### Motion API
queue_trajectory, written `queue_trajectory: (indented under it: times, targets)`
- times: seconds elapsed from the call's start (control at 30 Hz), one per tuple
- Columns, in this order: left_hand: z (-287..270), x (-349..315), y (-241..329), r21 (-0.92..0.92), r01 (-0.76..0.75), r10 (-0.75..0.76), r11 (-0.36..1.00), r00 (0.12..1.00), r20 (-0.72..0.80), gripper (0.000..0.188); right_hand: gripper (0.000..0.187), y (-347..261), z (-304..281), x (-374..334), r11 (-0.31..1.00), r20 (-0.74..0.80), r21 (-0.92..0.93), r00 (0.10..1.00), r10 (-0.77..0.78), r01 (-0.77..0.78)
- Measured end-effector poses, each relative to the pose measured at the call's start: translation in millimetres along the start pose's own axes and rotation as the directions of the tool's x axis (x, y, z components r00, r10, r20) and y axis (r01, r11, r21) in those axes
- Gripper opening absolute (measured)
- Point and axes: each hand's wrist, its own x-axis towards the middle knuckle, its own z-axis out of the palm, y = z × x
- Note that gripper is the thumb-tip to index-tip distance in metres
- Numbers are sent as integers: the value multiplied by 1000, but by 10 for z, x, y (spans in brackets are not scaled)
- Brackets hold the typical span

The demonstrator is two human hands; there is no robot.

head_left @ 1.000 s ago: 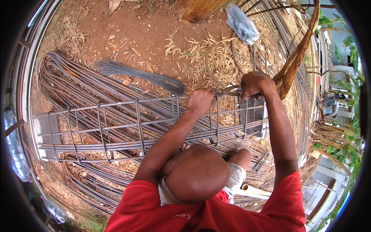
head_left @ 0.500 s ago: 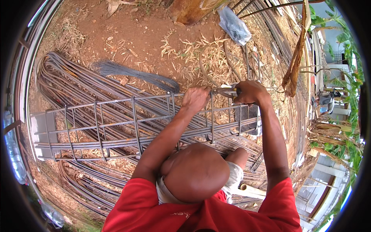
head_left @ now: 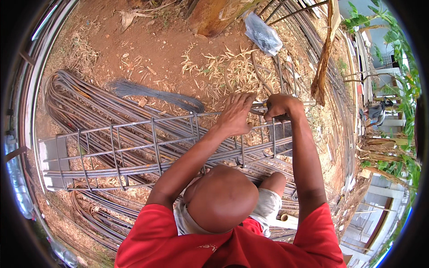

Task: The person sits on the ground and assembles a rebar grid by tying intersecting steel bars with wire using pliers. They repeatedly wrap and twist wire at multiple intersections to secure the grid structure.

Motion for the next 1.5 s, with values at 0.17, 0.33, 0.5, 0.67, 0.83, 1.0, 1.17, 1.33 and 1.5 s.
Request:
queue_trajectory:
  times: [0.17, 0.33, 0.5, 0.67, 0.83, 1.0, 1.17, 1.33, 1.5]
  targets:
    - [325, 319, 275, -262, 133, -108, 956, 988, 109, 54, 34, 80, -53, 10, 980, 31, 174, 994, -105, 99]
    - [328, 405, 242, -349, 201, -175, 915, 979, 107, 31, 26, 40, 73, -336, 937, -652, -65, 696, -300, 343]
    - [239, 773, 62, -528, 674, -574, 517, 730, 371, 29, 10, -16, 369, -502, 533, -932, 191, -18, 362, 824]
    - [240, 882, -198, -671, 733, -626, 113, 576, 525, 40, 52, 41, 581, 84, 395, -721, 679, 461, 518, 619]
    - [316, 918, -322, -657, 754, -539, -22, 544, 643, 34, 110, -181, 318, 878, 362, -634, 769, 705, 318, 527]
    - [420, 937, -479, -627, 773, -462, -97, 523, 717, 19, 69, -383, -9, 1498, 74, -569, 821, 821, 37, 566]
    - [500, 949, -594, -601, 757, -423, -256, 472, 774, 14, 40, -526, 16, 1963, 99, -396, 917, 908, 134, 385]
    - [413, 964, -714, -533, 757, -202, -379, 495, 845, 29, 51, -569, -81, 1761, 453, -515, 811, 819, 255, 369]
    - [410, 919, -742, -541, 800, 96, -260, 579, 810, 40, 55, -153, -82, 1257, -434, -581, 777, 783, -219, 456]
